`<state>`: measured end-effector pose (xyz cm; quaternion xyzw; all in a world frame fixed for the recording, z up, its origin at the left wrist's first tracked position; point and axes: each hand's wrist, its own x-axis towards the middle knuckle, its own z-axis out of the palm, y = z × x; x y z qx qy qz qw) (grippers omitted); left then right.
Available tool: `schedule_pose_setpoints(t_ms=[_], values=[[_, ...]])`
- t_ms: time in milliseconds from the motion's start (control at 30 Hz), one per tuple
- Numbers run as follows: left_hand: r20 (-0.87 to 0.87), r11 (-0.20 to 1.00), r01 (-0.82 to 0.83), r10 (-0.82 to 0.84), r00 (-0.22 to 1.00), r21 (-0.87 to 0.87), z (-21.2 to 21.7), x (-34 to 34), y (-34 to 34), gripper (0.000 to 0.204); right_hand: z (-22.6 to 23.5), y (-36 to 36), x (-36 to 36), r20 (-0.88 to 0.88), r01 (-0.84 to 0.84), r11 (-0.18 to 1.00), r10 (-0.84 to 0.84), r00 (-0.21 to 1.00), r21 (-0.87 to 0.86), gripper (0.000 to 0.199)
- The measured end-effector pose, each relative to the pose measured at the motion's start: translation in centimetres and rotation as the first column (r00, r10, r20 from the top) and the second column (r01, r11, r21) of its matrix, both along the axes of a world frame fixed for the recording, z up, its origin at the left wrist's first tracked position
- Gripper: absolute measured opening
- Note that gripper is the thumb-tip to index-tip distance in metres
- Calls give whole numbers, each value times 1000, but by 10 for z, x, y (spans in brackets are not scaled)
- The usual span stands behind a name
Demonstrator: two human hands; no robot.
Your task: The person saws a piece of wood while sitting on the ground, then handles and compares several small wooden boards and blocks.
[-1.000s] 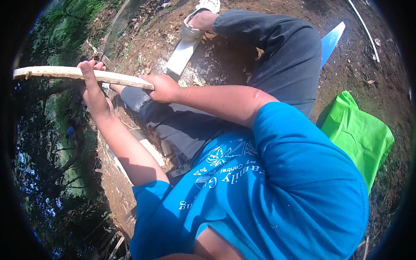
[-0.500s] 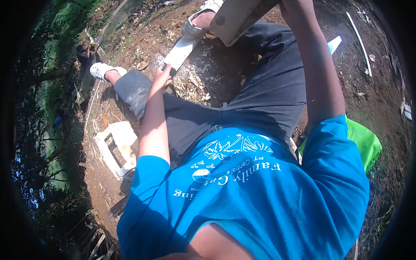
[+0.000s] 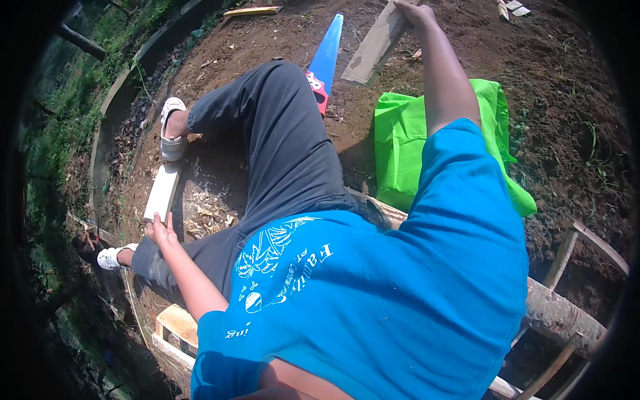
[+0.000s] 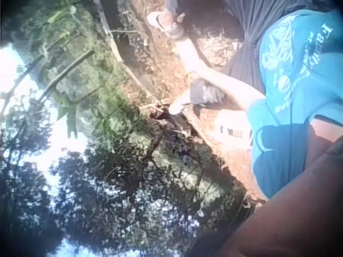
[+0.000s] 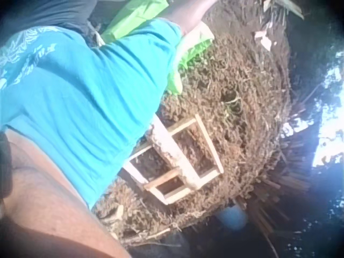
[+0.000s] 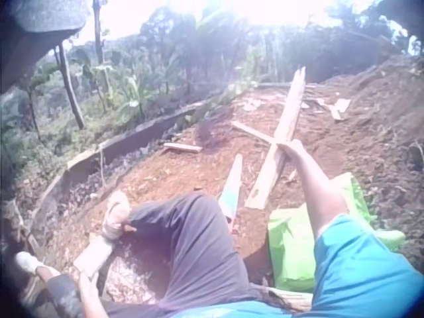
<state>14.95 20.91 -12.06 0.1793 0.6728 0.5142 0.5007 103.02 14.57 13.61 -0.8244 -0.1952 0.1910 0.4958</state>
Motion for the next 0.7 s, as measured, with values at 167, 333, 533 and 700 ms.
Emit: schedule_pose_setpoints(t_ms=[167, 333, 533, 700], values=[[-279, 989, -94, 123, 952, 113, 135, -45, -58, 44, -148, -24, 10, 25, 262, 959, -261, 965, -111, 56], [-518, 942, -44, 221, 826, 332, 255, -56, -115, 40, -188, -34, -34, 98, 373, 877, -360, 928, -302, 72], [-716, 881, 258, 120, 688, 396, 291, -30, -109, 46, -206, -38, -39, 319, 550, 761, -456, 830, -343, 58], [-565, 874, 233, 56, 823, 426, 266, 0, -105, 40, -209, 14, -122, 548, 30, 999, -40, 836, 26, 55]])
